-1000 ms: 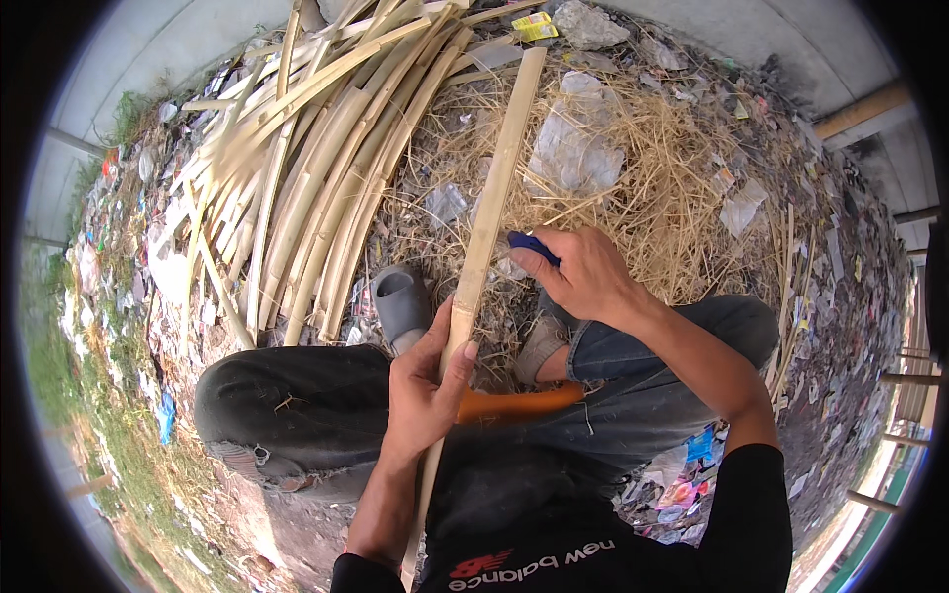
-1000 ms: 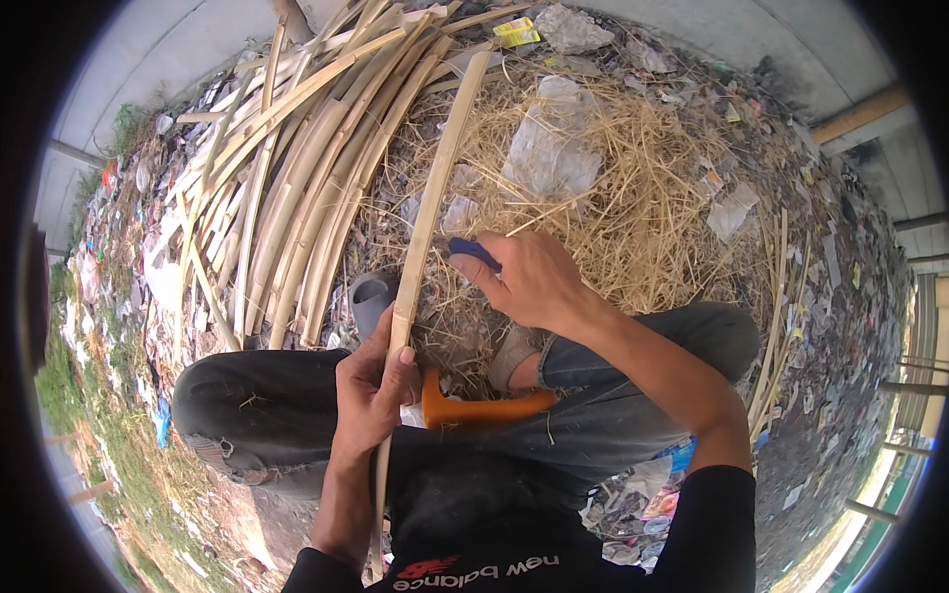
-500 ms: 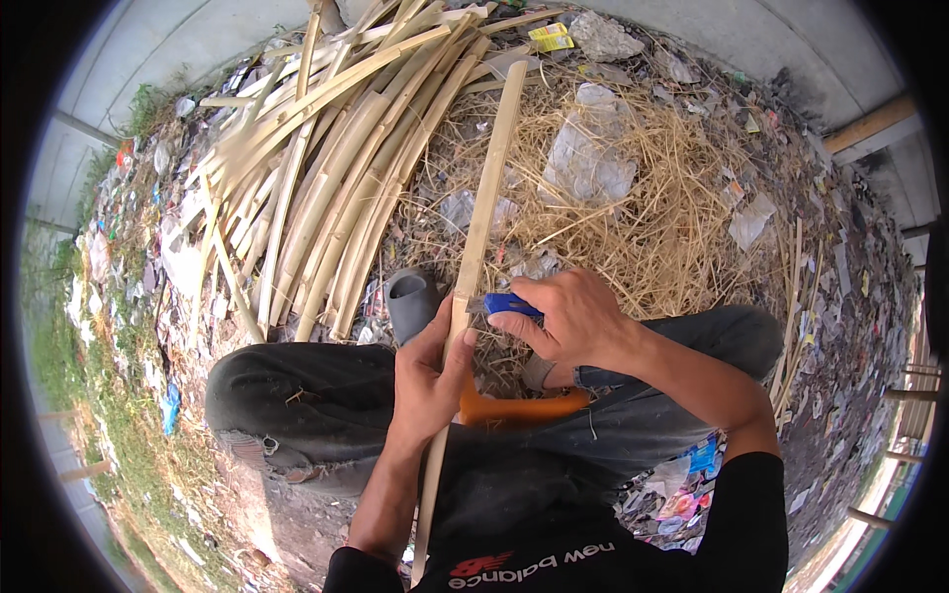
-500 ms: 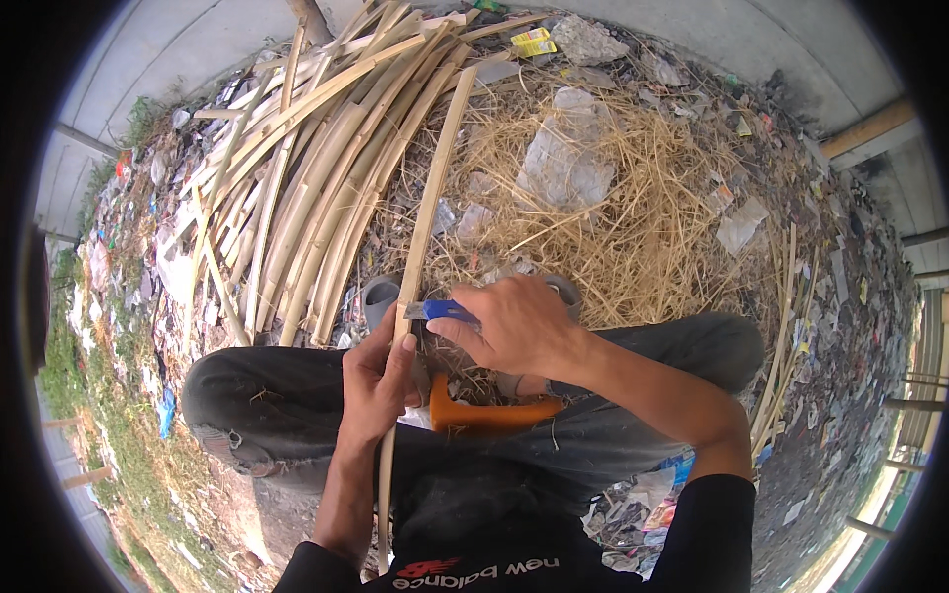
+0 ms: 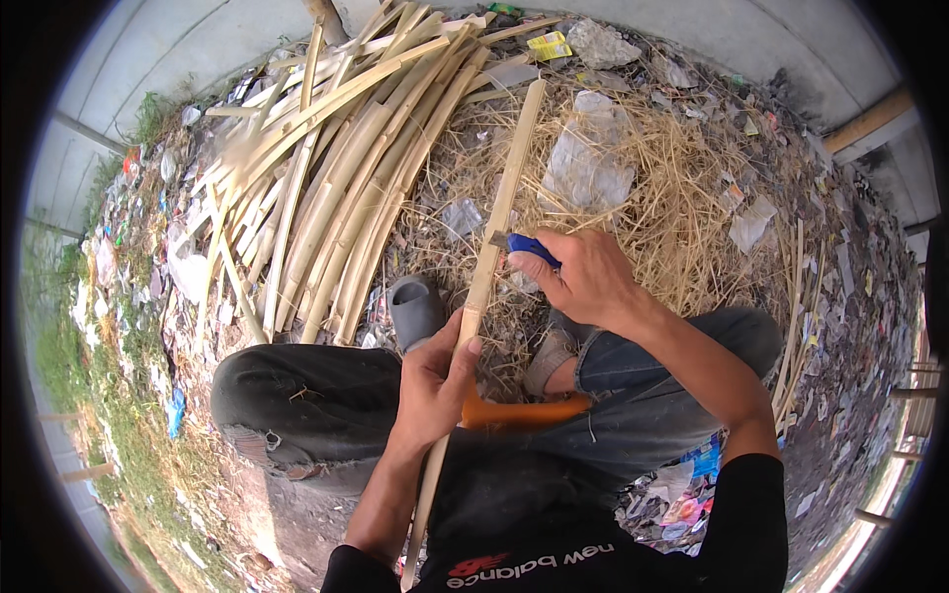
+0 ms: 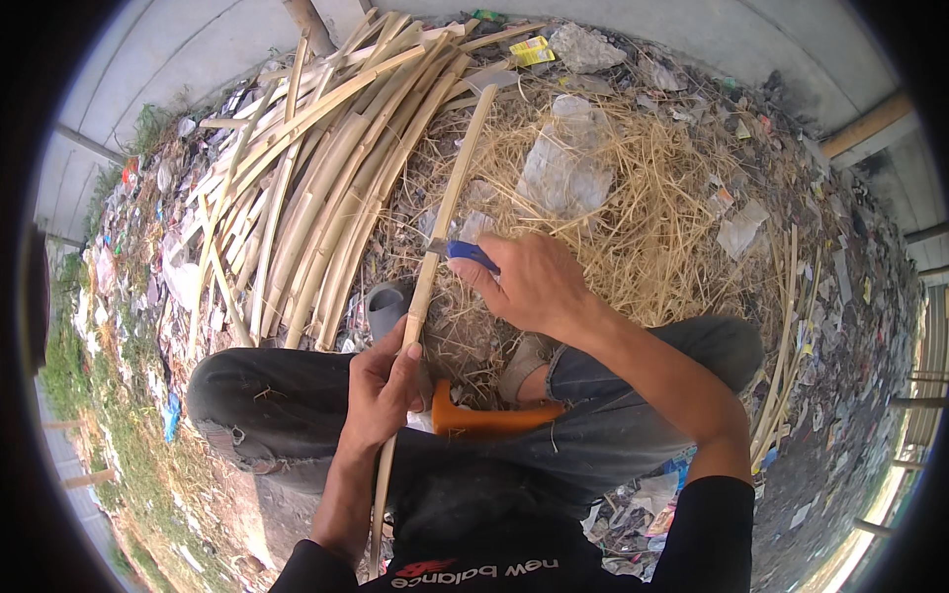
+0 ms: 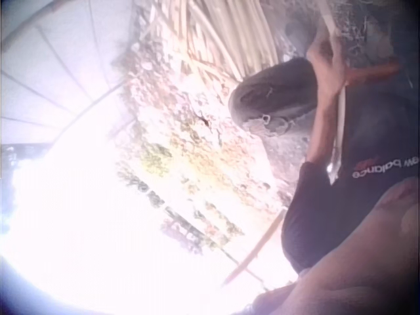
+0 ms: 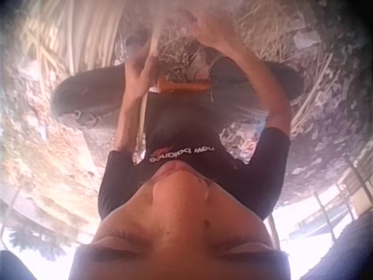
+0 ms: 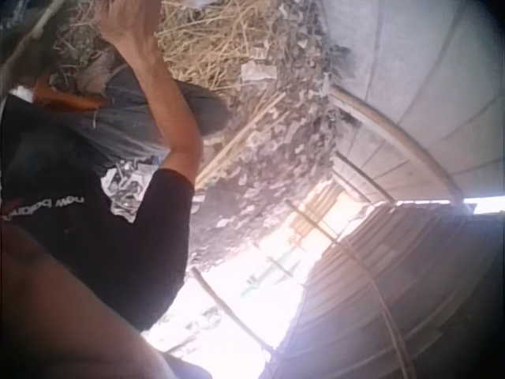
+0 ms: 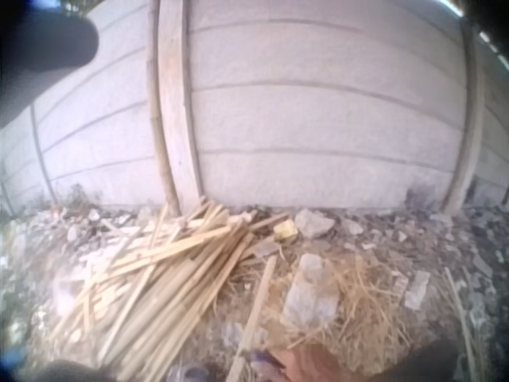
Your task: The person sits on the ground and uses a knife to shave thin strips of bamboo. They hold the bamboo strip with one hand and scrape the knife along its length to remove the outer layer, creating fine shavings.
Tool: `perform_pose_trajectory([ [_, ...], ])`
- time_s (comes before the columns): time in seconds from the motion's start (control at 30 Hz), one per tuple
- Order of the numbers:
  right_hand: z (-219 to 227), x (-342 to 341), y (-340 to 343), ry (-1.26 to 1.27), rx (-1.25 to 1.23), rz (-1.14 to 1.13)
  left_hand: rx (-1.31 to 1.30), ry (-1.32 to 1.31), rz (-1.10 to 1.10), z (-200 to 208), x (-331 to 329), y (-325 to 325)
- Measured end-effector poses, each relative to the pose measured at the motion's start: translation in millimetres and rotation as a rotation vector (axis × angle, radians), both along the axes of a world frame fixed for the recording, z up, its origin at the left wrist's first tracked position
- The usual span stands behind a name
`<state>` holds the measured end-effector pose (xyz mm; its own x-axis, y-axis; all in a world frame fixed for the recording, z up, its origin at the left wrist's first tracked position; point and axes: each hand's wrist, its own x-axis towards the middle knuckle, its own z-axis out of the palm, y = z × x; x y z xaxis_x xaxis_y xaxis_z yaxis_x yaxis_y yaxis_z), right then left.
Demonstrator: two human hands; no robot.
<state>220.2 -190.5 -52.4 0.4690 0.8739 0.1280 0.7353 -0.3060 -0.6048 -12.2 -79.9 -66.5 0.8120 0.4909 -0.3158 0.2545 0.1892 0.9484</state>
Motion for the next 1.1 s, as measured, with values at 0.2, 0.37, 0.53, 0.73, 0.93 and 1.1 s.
perform_pose_trajectory([
  [0.2,3,-25,-9,-0.013,-0.077,0.159,-0.119,-0.080,0.003,0,6,2],
  [0.37,-4,-16,-7,-0.029,0.009,0.127,-0.133,-0.050,-0.016,2,3,2],
  [0.53,-9,-7,-3,-0.022,-0.013,0.150,-0.202,-0.036,-0.005,8,8,3],
  [0.73,-3,-29,-6,-0.077,-0.022,0.168,-0.196,-0.075,-0.029,4,3,6],
  [0.93,2,-8,-5,-0.072,0.017,0.050,-0.135,-0.057,-0.055,6,5,3],
  [1.1,-4,44,-4,0.010,-0.023,-0.138,-0.062,0.009,-0.138,5,-1,0],
])
